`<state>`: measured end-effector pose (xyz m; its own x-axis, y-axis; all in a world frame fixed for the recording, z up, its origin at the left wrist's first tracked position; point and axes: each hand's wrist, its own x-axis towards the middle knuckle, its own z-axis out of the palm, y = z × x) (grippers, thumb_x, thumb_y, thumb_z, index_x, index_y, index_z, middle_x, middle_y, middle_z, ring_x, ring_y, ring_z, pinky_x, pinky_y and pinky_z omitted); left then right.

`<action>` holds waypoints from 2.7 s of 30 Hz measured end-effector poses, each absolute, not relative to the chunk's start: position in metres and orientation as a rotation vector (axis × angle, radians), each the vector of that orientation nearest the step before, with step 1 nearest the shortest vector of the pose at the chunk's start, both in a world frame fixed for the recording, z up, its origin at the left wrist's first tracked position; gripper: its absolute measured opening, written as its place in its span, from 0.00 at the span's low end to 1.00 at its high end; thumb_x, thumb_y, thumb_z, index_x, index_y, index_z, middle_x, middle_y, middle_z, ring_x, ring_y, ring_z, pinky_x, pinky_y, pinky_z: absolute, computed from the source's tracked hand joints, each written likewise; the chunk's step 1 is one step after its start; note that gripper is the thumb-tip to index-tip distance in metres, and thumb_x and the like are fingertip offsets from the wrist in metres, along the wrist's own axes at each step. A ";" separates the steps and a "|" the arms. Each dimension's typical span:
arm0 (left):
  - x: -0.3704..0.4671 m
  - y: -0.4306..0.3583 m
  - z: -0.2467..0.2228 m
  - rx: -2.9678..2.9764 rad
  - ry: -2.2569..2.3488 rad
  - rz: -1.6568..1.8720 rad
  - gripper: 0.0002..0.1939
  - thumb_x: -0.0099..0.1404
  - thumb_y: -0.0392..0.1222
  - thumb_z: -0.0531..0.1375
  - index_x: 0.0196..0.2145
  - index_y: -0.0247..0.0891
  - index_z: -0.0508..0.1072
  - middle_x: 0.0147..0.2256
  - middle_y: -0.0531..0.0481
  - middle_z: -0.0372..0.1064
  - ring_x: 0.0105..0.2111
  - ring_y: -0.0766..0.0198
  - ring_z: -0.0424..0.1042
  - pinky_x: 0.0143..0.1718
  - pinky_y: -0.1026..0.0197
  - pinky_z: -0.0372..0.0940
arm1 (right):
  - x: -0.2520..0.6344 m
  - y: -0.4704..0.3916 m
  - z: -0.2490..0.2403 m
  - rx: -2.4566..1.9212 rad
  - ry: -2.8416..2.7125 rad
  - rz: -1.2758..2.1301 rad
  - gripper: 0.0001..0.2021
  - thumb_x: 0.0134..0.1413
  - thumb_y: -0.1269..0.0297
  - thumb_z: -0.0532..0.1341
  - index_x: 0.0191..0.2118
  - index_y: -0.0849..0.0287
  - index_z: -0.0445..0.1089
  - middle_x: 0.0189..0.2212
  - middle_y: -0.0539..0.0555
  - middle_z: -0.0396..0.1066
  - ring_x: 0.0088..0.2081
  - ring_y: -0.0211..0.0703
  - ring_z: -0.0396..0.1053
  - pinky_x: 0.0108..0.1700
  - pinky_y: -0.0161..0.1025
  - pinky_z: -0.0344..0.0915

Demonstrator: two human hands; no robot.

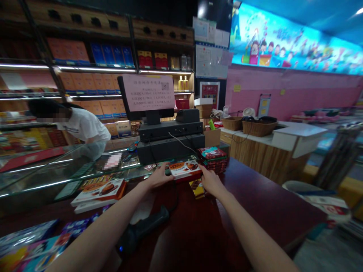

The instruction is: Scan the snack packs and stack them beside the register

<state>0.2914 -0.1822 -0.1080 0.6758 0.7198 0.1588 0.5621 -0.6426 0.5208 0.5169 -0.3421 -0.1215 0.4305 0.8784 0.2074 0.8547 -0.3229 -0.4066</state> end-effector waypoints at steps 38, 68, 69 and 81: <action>0.302 -0.166 -0.118 2.372 0.839 0.336 0.46 0.60 0.51 0.59 0.70 0.33 0.45 0.66 0.36 0.55 0.67 0.47 0.52 0.67 0.50 0.50 | 0.518 -0.342 -0.122 -2.228 -1.573 -0.016 0.32 0.59 0.74 0.51 0.69 0.57 0.54 0.55 0.61 0.72 0.55 0.56 0.68 0.53 0.45 0.62; 0.181 -0.187 -0.105 2.530 0.797 0.638 0.25 0.61 0.37 0.55 0.56 0.39 0.68 0.50 0.46 0.75 0.51 0.59 0.74 0.56 0.57 0.65 | 0.447 -0.322 -0.111 -2.173 -1.750 0.019 0.28 0.61 0.73 0.50 0.67 0.59 0.57 0.59 0.64 0.68 0.60 0.56 0.66 0.59 0.49 0.60; 0.173 -0.188 -0.103 2.530 0.817 0.654 0.24 0.61 0.37 0.54 0.56 0.40 0.68 0.49 0.47 0.76 0.50 0.59 0.74 0.56 0.57 0.65 | 0.442 -0.320 -0.111 -2.159 -1.759 0.025 0.28 0.61 0.73 0.50 0.67 0.59 0.58 0.59 0.64 0.68 0.61 0.56 0.65 0.59 0.49 0.60; 0.073 -0.189 -0.096 2.540 1.116 0.749 0.19 0.65 0.38 0.53 0.53 0.42 0.69 0.44 0.50 0.78 0.49 0.57 0.74 0.54 0.55 0.64 | 0.380 -0.288 -0.112 -1.930 -1.948 0.081 0.28 0.59 0.71 0.53 0.65 0.62 0.60 0.61 0.62 0.67 0.62 0.51 0.63 0.63 0.47 0.56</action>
<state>0.0728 -0.1888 -0.0962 0.5705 0.7431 0.3496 0.6054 -0.6682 0.4324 0.3796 -0.2883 -0.1124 0.0295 0.9714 0.2357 0.9485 0.0472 -0.3132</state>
